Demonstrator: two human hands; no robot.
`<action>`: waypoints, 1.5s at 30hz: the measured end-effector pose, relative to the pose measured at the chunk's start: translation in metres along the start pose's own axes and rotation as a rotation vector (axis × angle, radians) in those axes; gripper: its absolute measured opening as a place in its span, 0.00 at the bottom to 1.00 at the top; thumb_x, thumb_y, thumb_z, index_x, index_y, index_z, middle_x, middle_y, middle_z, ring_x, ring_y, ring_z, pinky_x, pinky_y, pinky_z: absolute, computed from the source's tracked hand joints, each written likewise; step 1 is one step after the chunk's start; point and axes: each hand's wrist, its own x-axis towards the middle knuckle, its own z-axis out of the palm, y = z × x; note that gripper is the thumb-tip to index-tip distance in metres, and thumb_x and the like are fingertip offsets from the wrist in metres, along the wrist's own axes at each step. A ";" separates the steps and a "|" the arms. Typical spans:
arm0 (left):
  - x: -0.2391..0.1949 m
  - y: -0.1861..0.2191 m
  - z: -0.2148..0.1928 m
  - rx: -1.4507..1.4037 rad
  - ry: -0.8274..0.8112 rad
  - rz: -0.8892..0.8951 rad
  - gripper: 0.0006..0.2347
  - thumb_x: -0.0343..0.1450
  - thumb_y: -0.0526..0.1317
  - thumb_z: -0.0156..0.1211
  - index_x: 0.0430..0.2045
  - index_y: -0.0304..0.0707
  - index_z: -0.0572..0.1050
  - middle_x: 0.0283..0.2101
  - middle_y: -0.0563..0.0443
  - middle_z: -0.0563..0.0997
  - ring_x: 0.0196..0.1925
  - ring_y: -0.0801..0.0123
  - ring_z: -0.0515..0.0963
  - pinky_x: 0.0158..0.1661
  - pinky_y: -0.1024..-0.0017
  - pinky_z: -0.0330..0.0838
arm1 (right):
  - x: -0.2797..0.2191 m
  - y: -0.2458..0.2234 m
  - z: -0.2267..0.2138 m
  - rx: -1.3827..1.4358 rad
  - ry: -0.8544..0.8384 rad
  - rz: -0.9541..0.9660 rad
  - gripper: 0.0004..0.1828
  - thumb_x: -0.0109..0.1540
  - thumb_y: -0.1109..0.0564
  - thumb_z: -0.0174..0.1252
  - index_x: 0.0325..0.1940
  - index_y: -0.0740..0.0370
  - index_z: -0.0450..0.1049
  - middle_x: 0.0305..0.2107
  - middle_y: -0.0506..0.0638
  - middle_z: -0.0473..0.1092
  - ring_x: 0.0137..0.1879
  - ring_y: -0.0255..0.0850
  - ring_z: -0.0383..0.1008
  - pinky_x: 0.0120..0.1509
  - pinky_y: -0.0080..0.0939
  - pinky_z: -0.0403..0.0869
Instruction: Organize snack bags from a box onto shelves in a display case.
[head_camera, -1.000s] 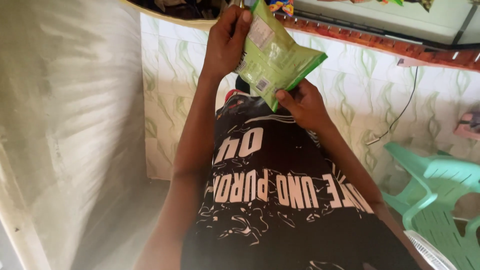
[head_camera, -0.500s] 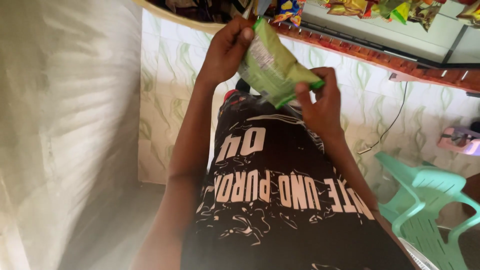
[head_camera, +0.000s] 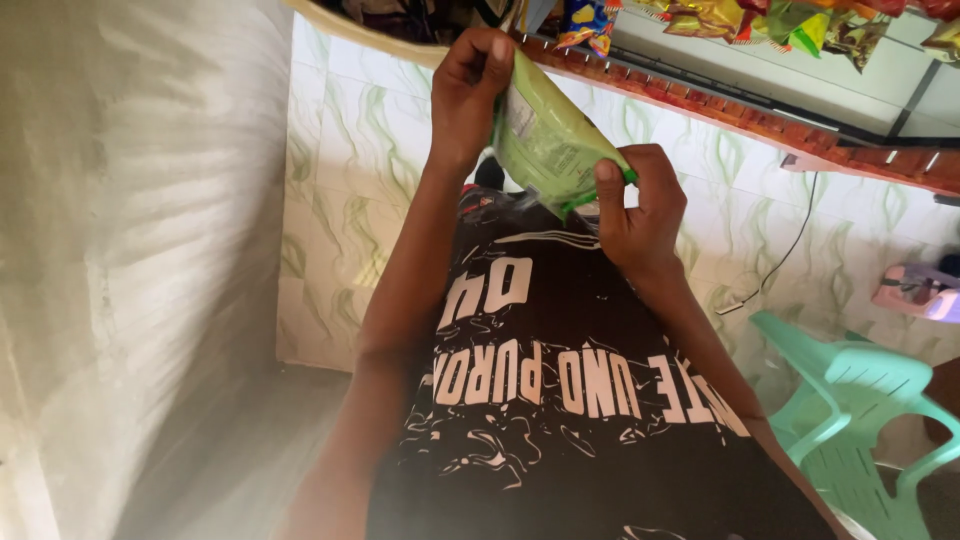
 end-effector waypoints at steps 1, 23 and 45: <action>-0.001 0.001 0.003 0.002 -0.011 0.003 0.09 0.80 0.43 0.61 0.41 0.35 0.77 0.39 0.59 0.77 0.43 0.79 0.72 0.48 0.77 0.68 | 0.002 0.001 -0.001 -0.001 0.012 -0.001 0.15 0.77 0.52 0.56 0.45 0.68 0.71 0.36 0.55 0.70 0.41 0.44 0.71 0.48 0.40 0.70; -0.010 -0.029 0.128 -0.422 -0.183 -0.565 0.18 0.82 0.43 0.43 0.66 0.34 0.64 0.61 0.42 0.75 0.60 0.59 0.76 0.61 0.60 0.71 | -0.038 0.064 -0.055 -0.020 0.022 -0.162 0.13 0.59 0.65 0.67 0.47 0.58 0.80 0.46 0.46 0.76 0.52 0.45 0.77 0.56 0.44 0.77; -0.021 -0.214 0.443 0.041 -0.588 -0.656 0.33 0.71 0.39 0.63 0.70 0.37 0.50 0.57 0.37 0.72 0.54 0.57 0.77 0.50 0.60 0.75 | -0.091 0.291 -0.269 0.191 0.622 0.716 0.28 0.71 0.51 0.55 0.74 0.63 0.63 0.43 0.57 0.73 0.47 0.40 0.73 0.52 0.43 0.75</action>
